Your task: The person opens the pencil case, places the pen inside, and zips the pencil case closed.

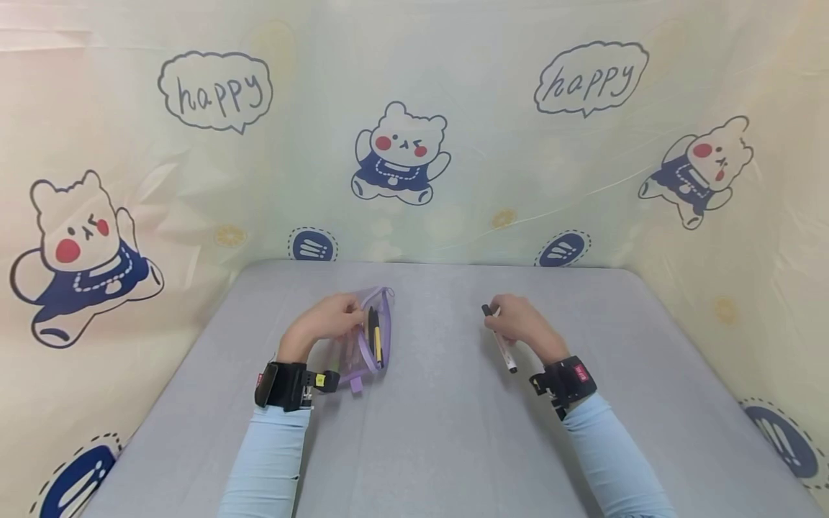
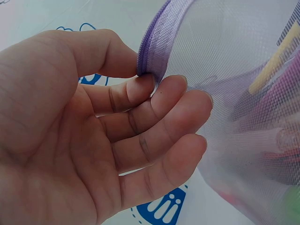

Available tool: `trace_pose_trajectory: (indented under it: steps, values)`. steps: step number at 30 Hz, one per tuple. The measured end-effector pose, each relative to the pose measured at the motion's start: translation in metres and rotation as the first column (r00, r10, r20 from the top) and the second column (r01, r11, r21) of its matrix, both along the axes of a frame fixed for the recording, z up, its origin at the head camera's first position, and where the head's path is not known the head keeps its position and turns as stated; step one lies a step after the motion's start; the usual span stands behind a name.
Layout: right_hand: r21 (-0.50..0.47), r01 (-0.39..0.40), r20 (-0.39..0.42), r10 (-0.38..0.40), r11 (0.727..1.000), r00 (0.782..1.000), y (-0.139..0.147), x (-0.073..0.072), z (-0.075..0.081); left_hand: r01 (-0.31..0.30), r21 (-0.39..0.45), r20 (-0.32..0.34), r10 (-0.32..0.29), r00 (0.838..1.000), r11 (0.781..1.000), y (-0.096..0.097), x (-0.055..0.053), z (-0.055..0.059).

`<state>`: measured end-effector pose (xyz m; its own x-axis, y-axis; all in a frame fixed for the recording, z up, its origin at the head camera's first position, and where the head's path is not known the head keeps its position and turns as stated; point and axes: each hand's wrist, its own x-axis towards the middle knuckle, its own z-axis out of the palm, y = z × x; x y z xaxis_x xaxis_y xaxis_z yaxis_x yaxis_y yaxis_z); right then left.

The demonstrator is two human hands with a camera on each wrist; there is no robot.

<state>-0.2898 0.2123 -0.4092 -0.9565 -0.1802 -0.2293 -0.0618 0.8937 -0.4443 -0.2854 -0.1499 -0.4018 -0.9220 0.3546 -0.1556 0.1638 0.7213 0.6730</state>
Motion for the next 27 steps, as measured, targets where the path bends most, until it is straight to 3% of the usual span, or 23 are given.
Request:
trace_pose_trajectory:
  steps: [27]
  values:
    - [-0.119,-0.030,0.005,0.030,0.992,1.000,-0.041,-0.008,0.008,-0.003,-0.002,0.000,0.003,1.000,1.000,-0.001,0.000,0.000]
